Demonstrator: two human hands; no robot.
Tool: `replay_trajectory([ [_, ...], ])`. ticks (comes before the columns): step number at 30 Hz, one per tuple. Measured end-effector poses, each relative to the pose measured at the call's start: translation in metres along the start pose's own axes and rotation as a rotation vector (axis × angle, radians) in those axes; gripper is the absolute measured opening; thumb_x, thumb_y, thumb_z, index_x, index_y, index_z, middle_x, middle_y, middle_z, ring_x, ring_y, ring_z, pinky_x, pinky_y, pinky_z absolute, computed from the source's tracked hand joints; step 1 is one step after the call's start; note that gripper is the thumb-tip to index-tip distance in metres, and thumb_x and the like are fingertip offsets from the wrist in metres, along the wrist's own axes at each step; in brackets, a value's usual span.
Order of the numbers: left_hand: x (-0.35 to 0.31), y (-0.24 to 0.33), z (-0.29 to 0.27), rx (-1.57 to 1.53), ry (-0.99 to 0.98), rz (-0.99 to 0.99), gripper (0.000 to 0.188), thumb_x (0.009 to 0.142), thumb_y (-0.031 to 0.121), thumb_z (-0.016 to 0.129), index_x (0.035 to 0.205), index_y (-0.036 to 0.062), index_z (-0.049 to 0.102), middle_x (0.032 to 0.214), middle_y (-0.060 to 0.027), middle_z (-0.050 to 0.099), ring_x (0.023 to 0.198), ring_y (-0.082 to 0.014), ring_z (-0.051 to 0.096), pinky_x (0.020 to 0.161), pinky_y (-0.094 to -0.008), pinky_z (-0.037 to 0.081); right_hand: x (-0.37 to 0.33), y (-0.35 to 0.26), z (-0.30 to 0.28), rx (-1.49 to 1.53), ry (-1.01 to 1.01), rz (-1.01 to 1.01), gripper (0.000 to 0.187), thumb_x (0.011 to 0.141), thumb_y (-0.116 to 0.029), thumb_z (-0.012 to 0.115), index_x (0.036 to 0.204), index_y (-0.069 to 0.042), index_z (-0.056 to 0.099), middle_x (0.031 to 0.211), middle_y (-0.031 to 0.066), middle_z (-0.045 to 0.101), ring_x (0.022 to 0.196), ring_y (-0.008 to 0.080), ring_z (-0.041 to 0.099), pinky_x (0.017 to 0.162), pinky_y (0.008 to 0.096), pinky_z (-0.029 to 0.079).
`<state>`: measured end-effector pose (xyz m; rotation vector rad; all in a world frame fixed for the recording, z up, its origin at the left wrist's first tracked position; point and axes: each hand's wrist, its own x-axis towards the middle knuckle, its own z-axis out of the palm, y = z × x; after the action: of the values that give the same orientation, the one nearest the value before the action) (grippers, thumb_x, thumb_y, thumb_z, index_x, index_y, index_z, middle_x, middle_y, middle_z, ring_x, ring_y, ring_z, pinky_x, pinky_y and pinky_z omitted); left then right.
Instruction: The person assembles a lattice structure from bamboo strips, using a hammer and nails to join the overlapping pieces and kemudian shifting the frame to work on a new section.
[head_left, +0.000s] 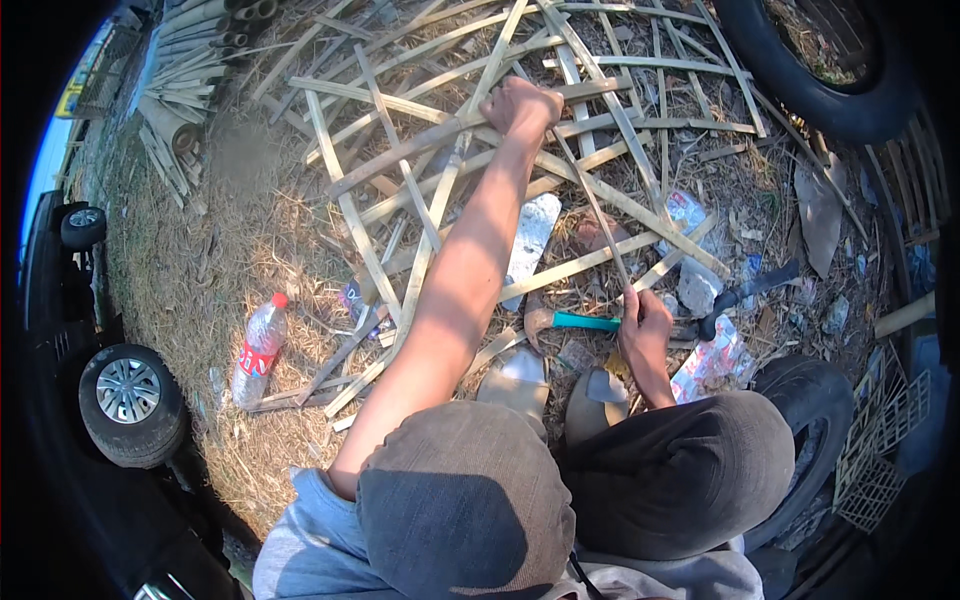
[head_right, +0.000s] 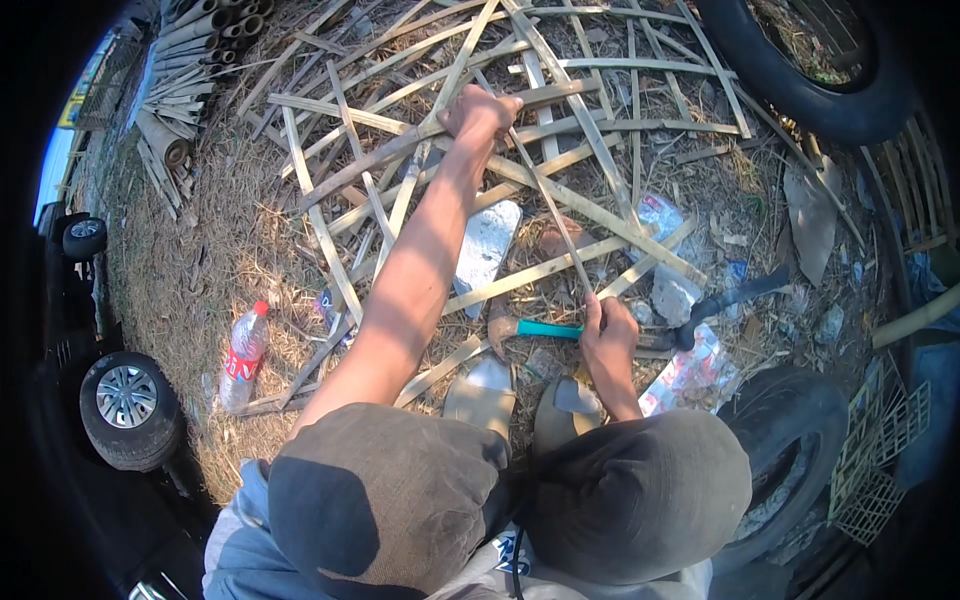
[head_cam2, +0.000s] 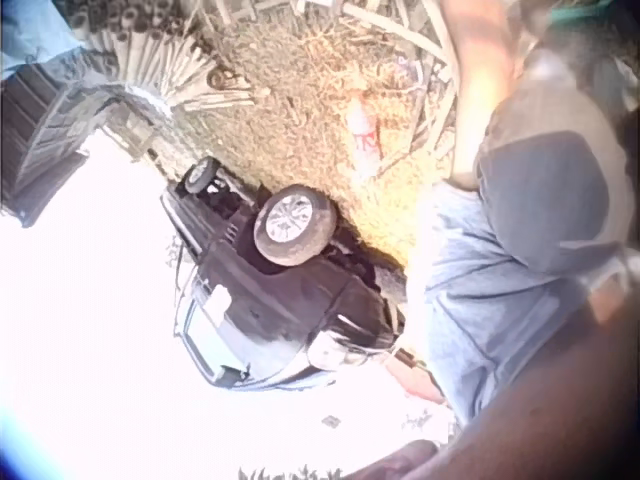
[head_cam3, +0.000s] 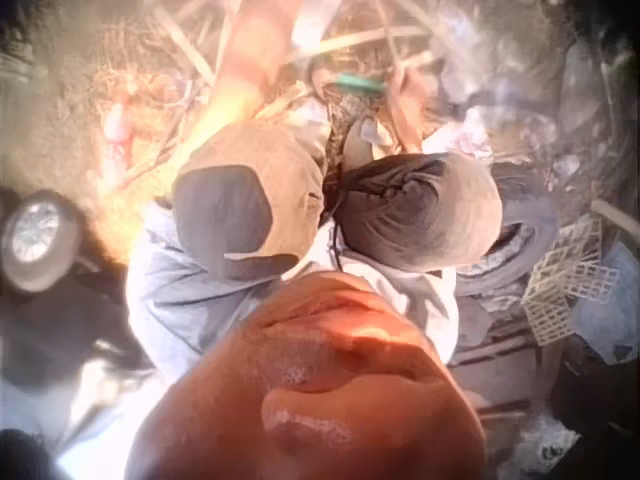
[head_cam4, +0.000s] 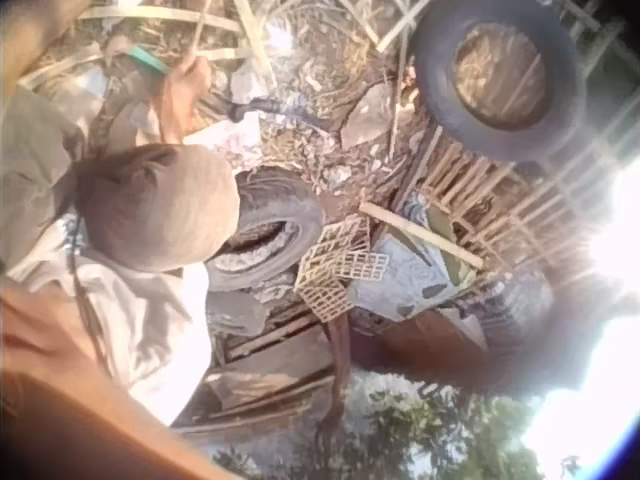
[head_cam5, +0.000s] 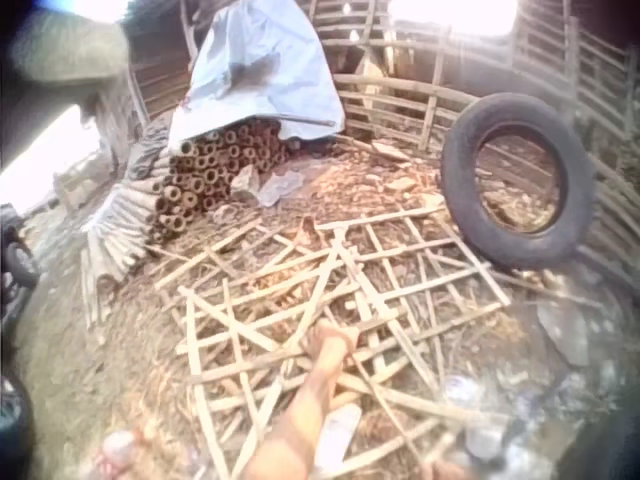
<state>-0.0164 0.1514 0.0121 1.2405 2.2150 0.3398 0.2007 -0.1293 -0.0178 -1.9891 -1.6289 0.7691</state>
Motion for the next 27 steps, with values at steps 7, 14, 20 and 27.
replay_trajectory([
  [7, 0.013, -0.022, -0.001, 0.070, -0.039, 0.092, 0.037, 0.078, 0.031, 0.067, 0.100, 0.0008, 0.068, 0.108, -0.0121, 0.069, 0.106, -0.0248, 0.063, 0.100, -0.0376, 0.037, 0.009, 0.000, -0.021, -0.145, 0.381, -0.417, 0.014, 0.088, -0.010, 0.073, 0.082, 0.000, 0.066, 0.073, 0.0114, 0.055, 0.067, 0.0295, 0.054, 0.060, 0.0423, 0.042],
  [14, -0.001, -0.037, -0.029, 0.075, -0.078, 0.229, 0.031, 0.072, 0.027, 0.068, 0.090, 0.0025, 0.068, 0.101, -0.0114, 0.068, 0.100, -0.0251, 0.064, 0.091, -0.0382, 0.041, -0.026, -0.028, -0.010, 0.018, 0.161, -0.693, 0.009, 0.086, -0.009, 0.071, 0.086, -0.002, 0.064, 0.071, 0.0094, 0.055, 0.065, 0.0307, 0.052, 0.064, 0.0414, 0.041],
  [20, -0.076, -0.051, -0.075, 0.090, -0.227, 0.496, 0.026, 0.066, 0.025, 0.069, 0.082, 0.0039, 0.067, 0.095, -0.0108, 0.067, 0.095, -0.0253, 0.064, 0.083, -0.0387, 0.044, -0.037, -0.020, 0.033, 0.355, -0.574, -0.027, 0.017, 0.096, -0.017, 0.058, 0.093, -0.002, 0.065, 0.074, 0.0095, 0.056, 0.067, 0.0217, 0.052, 0.065, 0.0344, 0.042],
  [27, -0.250, -0.065, -0.189, 0.165, -0.714, 0.757, 0.021, 0.059, 0.022, 0.070, 0.072, 0.0056, 0.067, 0.088, -0.0100, 0.066, 0.089, -0.0256, 0.065, 0.074, -0.0393, 0.048, -0.014, -0.027, -0.033, 0.919, -1.100, 0.282, 0.020, 0.104, -0.010, 0.051, 0.116, 0.000, 0.062, 0.097, 0.0094, 0.070, 0.082, 0.0123, 0.063, 0.075, 0.0273, 0.050],
])
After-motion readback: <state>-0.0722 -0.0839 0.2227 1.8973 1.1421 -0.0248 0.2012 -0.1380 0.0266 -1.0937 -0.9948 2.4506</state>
